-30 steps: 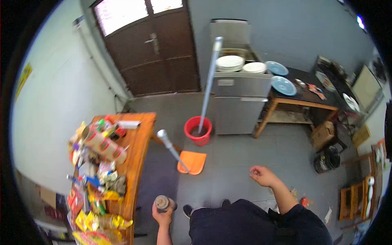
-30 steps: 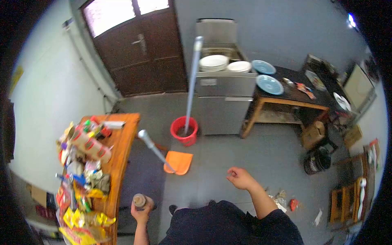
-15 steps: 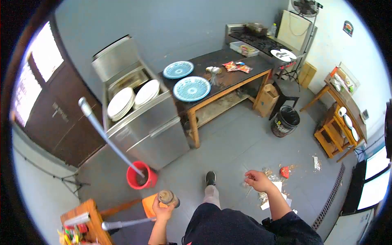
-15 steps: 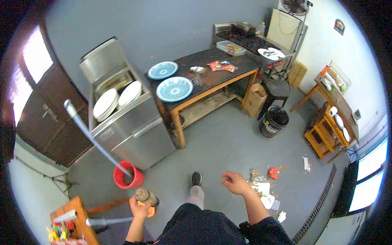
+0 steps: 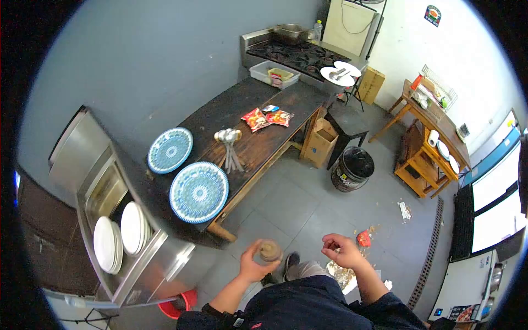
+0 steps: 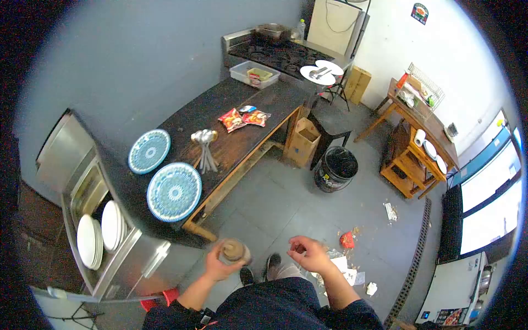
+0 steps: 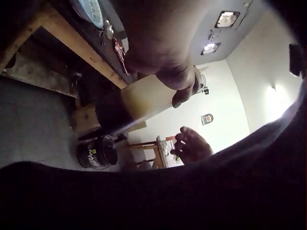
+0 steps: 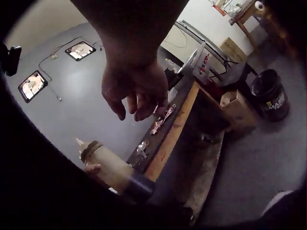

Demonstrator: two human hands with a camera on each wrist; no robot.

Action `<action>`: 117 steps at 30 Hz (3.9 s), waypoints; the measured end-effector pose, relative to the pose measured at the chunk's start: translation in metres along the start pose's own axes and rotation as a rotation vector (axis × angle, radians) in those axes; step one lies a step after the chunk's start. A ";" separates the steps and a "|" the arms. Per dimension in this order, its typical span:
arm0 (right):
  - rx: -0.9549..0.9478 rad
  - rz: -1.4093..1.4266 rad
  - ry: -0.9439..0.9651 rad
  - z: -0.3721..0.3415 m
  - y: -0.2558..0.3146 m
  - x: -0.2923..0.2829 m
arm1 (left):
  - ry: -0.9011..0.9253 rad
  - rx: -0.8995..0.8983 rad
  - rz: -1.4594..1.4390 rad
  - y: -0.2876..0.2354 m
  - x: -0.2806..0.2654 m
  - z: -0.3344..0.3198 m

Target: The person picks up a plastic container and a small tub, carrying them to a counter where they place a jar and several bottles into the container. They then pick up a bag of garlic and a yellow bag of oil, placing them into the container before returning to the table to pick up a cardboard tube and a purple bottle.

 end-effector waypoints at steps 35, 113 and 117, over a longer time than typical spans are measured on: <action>-0.349 0.030 -0.424 0.579 0.219 -0.347 | -0.189 -0.081 -0.116 0.104 0.173 0.577; -0.906 -1.454 1.466 0.087 -0.103 0.432 | -1.702 -1.935 -0.350 0.006 0.571 -0.392; -1.431 -2.072 1.407 0.168 -0.129 0.466 | -1.187 -1.809 -0.281 0.021 0.561 -0.397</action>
Point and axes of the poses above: each hand's wrist, its own z-axis towards the middle knuckle, its own x-axis out of the palm, y = z × x, the point moved 6 cm from there along z, towards the middle knuckle, and after that the axes turned 13 degrees about x, right-handed, at the moved point
